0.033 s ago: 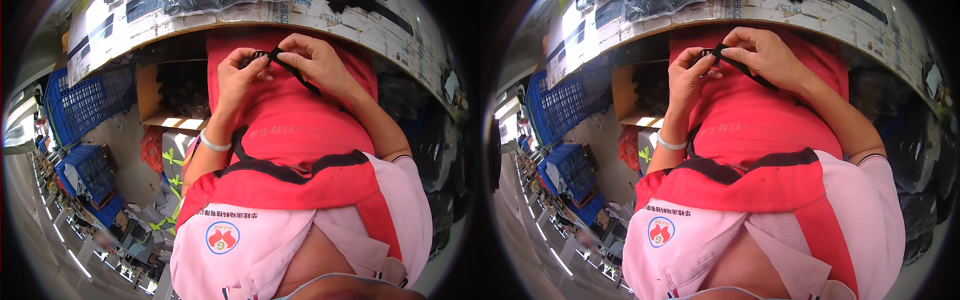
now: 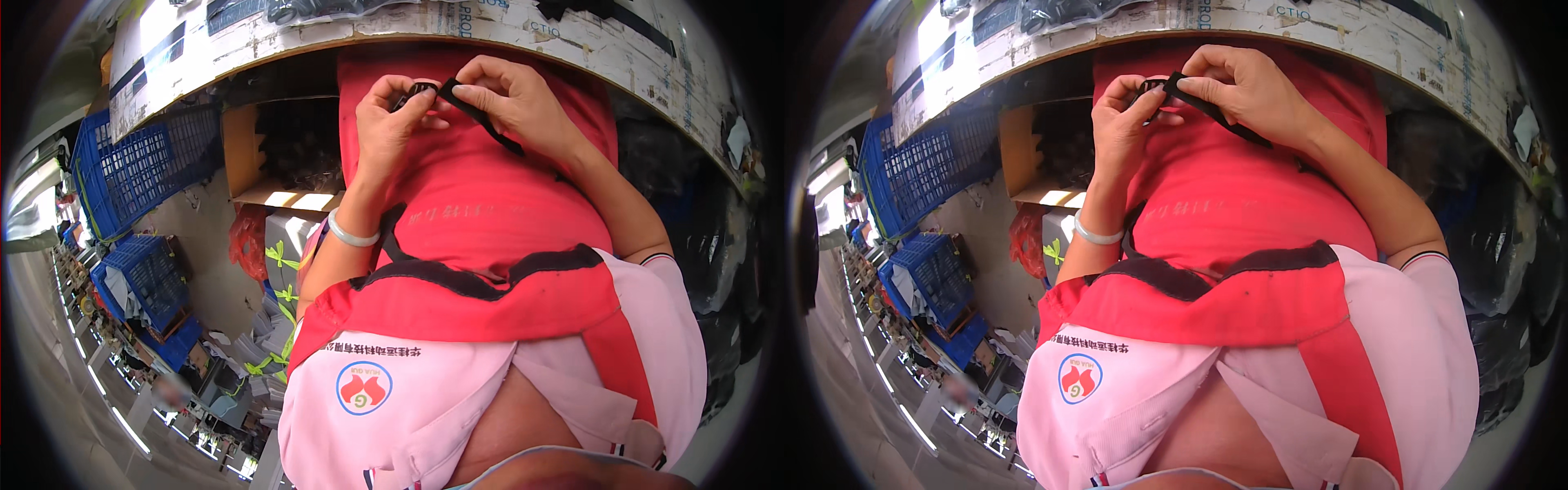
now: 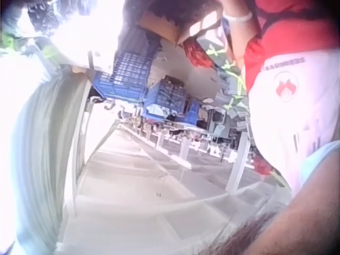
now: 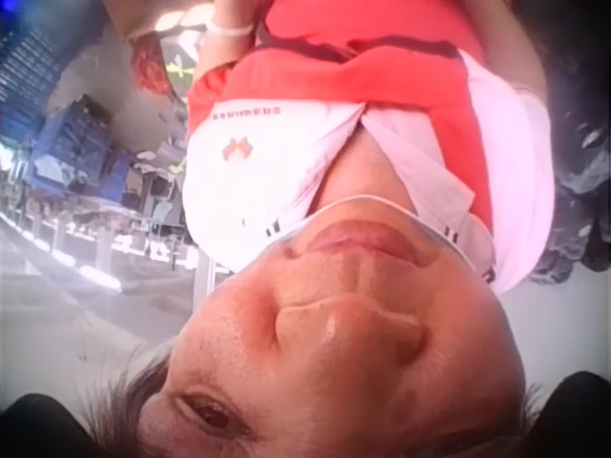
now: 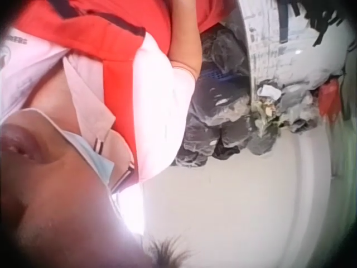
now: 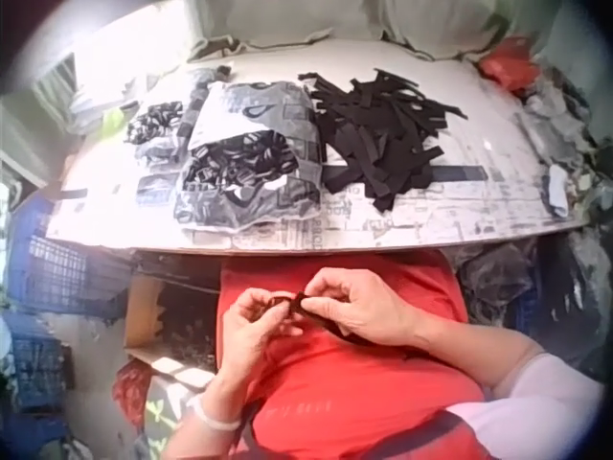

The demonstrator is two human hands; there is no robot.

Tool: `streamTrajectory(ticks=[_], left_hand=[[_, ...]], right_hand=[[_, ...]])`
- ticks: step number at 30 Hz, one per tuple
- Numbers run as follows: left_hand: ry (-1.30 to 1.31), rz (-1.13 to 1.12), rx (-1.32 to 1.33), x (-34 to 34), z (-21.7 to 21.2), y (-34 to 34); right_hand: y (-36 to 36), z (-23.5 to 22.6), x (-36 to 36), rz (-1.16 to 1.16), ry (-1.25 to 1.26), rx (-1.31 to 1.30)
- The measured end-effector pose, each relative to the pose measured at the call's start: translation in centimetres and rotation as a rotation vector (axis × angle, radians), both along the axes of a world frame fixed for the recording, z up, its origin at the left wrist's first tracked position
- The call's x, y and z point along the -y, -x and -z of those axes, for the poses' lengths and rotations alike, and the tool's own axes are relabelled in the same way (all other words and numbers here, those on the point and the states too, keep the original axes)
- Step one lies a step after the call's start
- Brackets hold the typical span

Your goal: The person is assembling black plastic buckles onto black nylon straps at a workbench.

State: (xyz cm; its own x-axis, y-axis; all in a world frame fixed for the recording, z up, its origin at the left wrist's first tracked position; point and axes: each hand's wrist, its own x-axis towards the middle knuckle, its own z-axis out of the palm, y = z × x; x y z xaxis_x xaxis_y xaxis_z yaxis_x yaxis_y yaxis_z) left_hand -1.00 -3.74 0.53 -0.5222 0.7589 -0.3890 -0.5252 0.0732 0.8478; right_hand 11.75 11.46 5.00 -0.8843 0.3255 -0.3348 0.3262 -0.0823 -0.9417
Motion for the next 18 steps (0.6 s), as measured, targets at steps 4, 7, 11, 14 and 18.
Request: streamTrajectory(ticks=[4,7,11,14,18], left_hand=[[-0.046,-0.085,0.020,-0.3,0.4,-0.6],[-0.004,-0.037,-0.138,-0.4,0.8,-1.0],[0.001,-0.040,-0.173,-0.9,1.3,-1.7],[-0.027,-0.022,-0.620,-0.7,1.7,-1.7],[0.077,0.090,-0.969,-0.4,1.6,-1.2]], right_hand=[[0.9,0.4,0.2,-0.036,0.185,0.020],[1.1,1.4,0.1,-0.040,0.276,0.071],[0.6,2.5,-0.1,0.040,0.371,0.082],[0.7,3.6,0.1,0.090,0.398,0.053],[0.7,4.9,0.2,0.189,0.413,-0.035]])
